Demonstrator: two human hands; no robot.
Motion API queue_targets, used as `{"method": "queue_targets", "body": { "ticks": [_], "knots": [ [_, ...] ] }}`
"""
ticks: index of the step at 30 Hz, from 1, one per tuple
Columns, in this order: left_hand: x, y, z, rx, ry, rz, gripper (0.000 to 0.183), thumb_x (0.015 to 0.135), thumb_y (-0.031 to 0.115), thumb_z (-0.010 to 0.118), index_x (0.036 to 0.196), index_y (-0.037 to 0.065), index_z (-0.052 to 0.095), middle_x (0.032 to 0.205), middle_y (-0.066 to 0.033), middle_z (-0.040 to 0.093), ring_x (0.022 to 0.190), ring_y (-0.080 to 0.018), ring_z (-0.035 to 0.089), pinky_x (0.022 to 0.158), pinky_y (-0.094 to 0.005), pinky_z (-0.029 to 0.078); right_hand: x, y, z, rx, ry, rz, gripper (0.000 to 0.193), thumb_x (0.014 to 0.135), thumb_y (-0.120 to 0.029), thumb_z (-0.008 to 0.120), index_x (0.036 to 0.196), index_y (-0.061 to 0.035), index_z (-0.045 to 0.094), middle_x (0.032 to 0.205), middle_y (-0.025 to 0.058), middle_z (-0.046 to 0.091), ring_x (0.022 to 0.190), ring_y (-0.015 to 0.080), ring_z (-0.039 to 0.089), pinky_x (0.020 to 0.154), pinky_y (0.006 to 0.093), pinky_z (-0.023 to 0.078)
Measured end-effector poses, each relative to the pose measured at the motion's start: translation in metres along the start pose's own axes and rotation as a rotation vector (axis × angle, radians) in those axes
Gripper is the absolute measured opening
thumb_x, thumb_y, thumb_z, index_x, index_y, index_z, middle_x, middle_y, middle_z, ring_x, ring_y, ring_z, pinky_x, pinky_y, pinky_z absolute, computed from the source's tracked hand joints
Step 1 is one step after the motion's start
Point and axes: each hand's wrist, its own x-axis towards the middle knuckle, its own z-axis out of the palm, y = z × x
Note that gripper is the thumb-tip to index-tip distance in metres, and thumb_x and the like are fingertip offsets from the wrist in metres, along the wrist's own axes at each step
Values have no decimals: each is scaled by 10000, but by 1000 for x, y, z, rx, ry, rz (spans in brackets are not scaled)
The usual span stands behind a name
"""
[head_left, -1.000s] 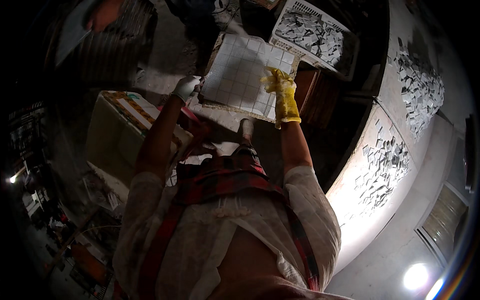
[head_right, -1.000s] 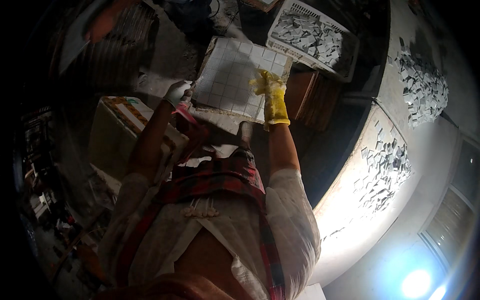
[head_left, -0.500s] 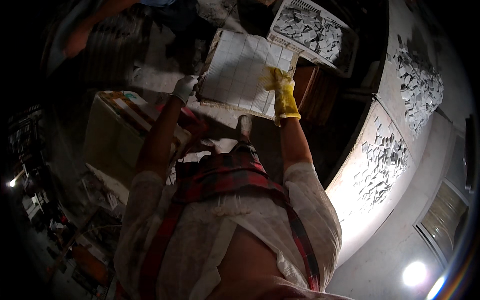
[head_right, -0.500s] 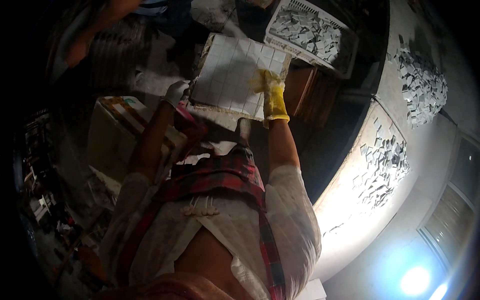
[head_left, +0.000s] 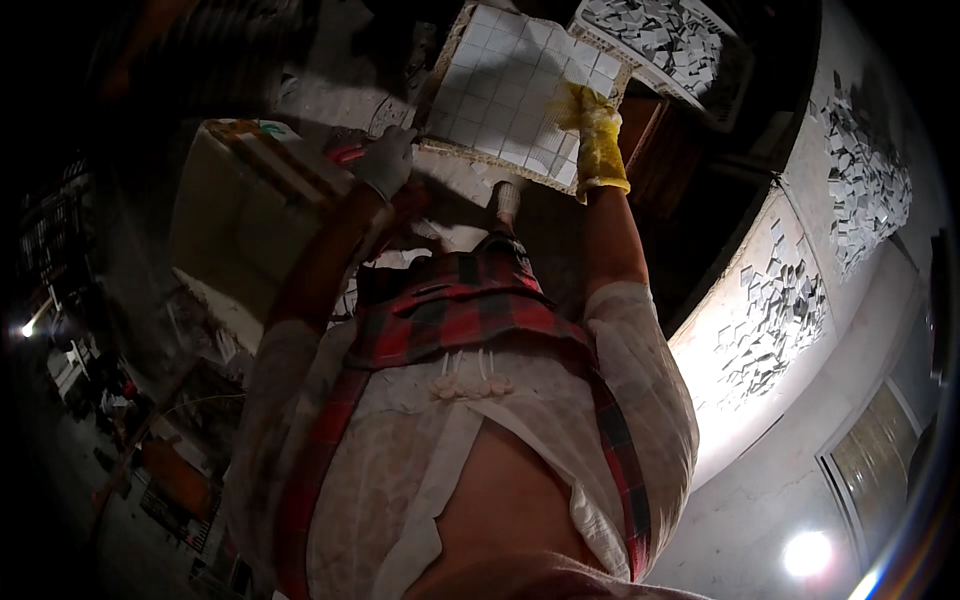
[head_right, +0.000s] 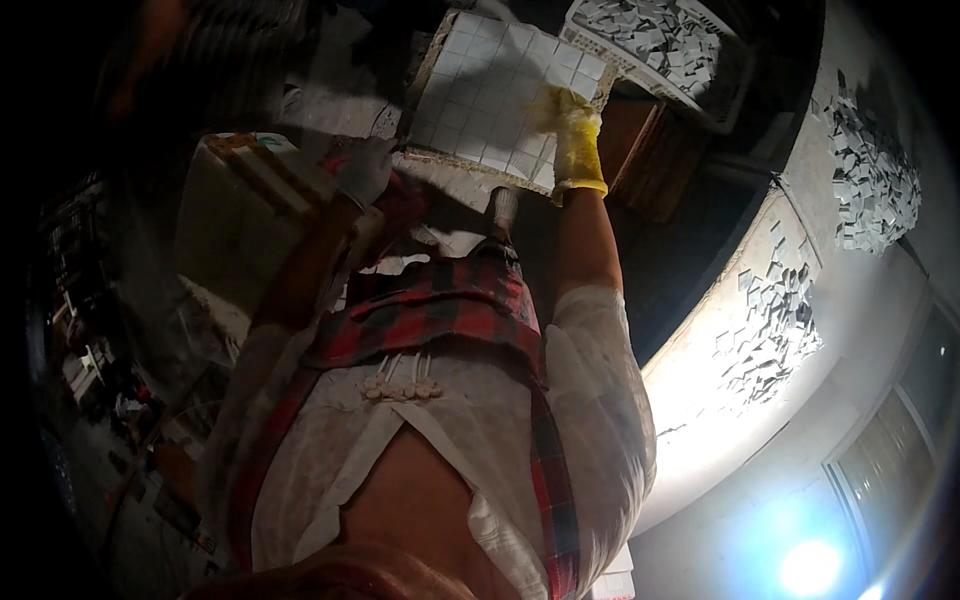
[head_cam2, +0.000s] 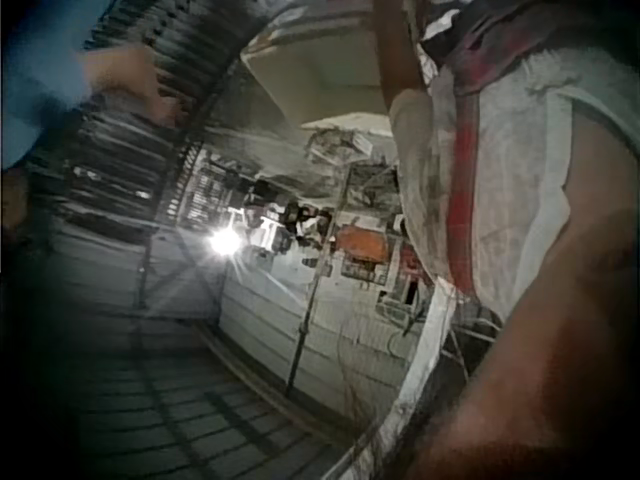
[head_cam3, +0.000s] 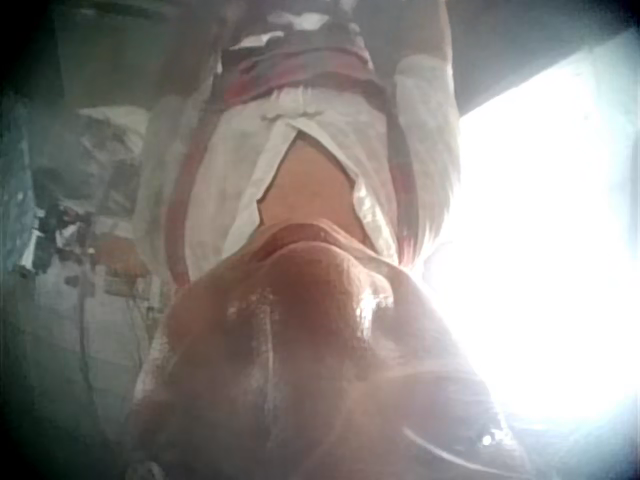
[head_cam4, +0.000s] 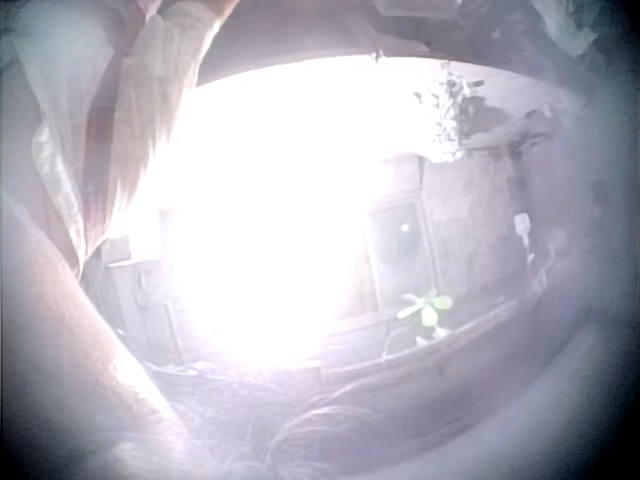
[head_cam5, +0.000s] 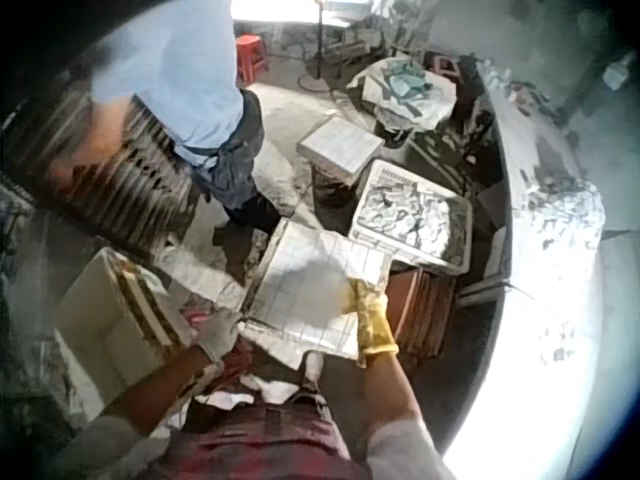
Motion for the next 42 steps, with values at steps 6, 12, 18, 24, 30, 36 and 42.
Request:
{"method": "queue_targets", "body": {
  "ticks": [6, 12, 18, 24, 30, 36, 42],
  "knots": [
    [-24, -6, 18, 62, 8, -49, 302, 843, 84, 546, 1143, 102, 579, 1050, -154, 563, 962, -355, 589, 802, -463, 492, -45, -118, 8, 631, 325, 430, 411, 784, -331, 792, 1009, 1, 703, 859, 51, 691, 742, 144, 646, 703, 282, 526],
    [-17, -5, 20, 111, -82, -127, 304, 862, 84, 518, 1154, 148, 570, 1067, -138, 558, 980, -342, 588, 777, -491, 482, -33, -55, -13, 267, 276, 393, 329, 806, -368, 692, 1004, -105, 702, 822, 81, 701, 754, 197, 683, 691, 330, 532],
    [-13, -1, 13, 135, -58, -73, 298, 883, 95, 502, 1165, 140, 586, 1052, -136, 567, 978, -353, 583, 778, -479, 484, -22, -40, -13, -153, 196, 289, 335, 766, -324, 696, 1087, -229, 691, 933, 58, 712, 835, 257, 691, 743, 353, 542],
    [-13, 4, 6, 104, -43, -70, 317, 856, 83, 520, 1162, 115, 596, 1077, -139, 570, 978, -353, 580, 797, -464, 486, -64, -133, -21, 15, 338, 435, 465, 847, -447, 616, 1036, -28, 682, 957, 143, 709, 878, 258, 690, 734, 368, 529],
    [-18, -3, 21, 47, 19, -68, 317, 839, 81, 533, 1147, 116, 604, 1045, -151, 577, 964, -352, 583, 804, -460, 483, -30, -155, -27, -833, 601, 212, 552, 918, -561, 459, 1055, -60, 645, 958, 131, 679, 869, 349, 654, 789, 393, 517],
    [-26, 3, 20, -44, 89, -98, 248, 888, 87, 513, 1119, 73, 603, 972, -173, 571, 929, -367, 578, 800, -455, 478, 15, -141, 66, -901, 781, -86, 635, 907, -450, 476, 1387, -37, 431, 1445, 207, 398, 1400, 317, 294, 1149, 409, 226],
    [-21, 8, 15, 1, 66, -66, 238, 877, 45, 521, 1102, 45, 596, 920, -177, 564, 877, -372, 565, 777, -448, 475, 67, -196, 88, -992, 90, -470, 452, 930, -364, 460, 1295, -100, 494, 1347, 148, 487, 1248, 274, 467, 1107, 399, 328]
  ]
}}
